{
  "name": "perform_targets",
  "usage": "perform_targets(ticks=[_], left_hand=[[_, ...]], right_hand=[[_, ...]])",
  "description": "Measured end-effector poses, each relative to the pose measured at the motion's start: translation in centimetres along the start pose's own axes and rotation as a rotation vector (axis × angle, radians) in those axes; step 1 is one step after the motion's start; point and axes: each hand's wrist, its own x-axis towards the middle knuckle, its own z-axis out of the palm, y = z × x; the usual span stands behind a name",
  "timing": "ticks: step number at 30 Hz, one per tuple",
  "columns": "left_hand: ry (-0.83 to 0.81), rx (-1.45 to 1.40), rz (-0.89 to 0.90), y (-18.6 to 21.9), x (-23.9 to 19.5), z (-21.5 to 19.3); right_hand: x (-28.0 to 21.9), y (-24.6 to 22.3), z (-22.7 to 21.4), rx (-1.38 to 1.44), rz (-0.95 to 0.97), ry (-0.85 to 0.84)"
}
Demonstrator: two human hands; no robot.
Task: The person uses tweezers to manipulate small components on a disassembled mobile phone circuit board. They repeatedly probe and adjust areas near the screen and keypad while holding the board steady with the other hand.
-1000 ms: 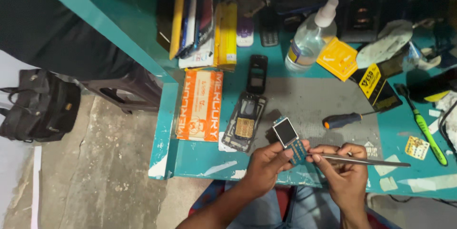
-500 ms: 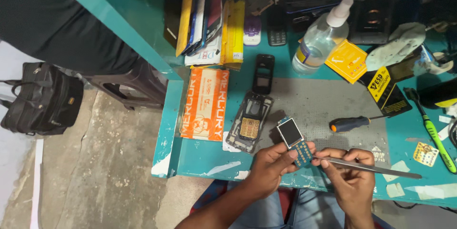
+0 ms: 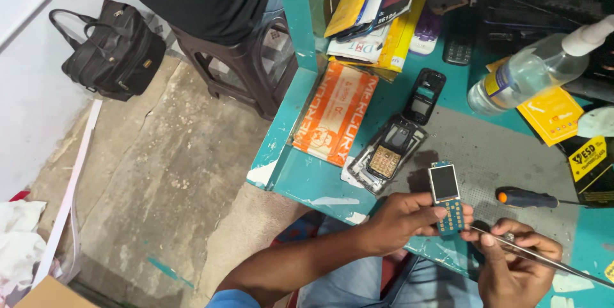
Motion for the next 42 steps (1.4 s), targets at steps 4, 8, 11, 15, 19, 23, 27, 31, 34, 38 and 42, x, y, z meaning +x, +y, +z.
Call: perform_targets(ticks=[4,8,11,15,19,23,27,31,34,38,42], left_hand=[[-0.003,0.005,-0.011,0.0,0.1,-0.2],[-0.011,-0.054,-0.02,-0.1,0.3,-0.2],[-0.028,-0.078,-0.015,-0.2,0.3,-0.1],[-0.017,-0.025,-0.018,0.1,0.3,-0.2],[-0.002,0.007,-0.046,0.0,0.2,0.1],[0.009,0.049,-0.076,0.5,0.3,0.4],[-0.005,0.038,-0.046,0.7,0.4,0.6],[0.021,0.066,-0.063,0.9,0.5,0.9],[0.003,0.031,-0.065,0.9,0.5,0.9],[0.008,0.001,-0.077,0.5,0.7,0.8],[0.03,0.148,-0.116,0.8,0.5,0.7]], right_hand=[[0.7,0.0,0.0,-0.017,0.01,-0.004],[0.4,-0.3,0.0,0.034,0.021,0.012],[0.4,-0.4,-0.1,0.061,0.012,0.012],[0.5,-0.2,-0.2,0.074,-0.026,0.036],[0.3,-0.2,-0.3,0.064,-0.058,0.044],[0.4,-0.4,-0.1,0.07,-0.039,0.062],[0.4,-0.6,0.2,0.067,-0.001,0.101],[0.6,-0.9,0.6,0.01,0.016,0.122],[0.7,-1.1,0.8,-0.025,0.033,0.13],[0.6,-0.9,0.9,-0.059,0.04,0.128],[0.7,-1.2,1.4,-0.131,0.016,0.097]])
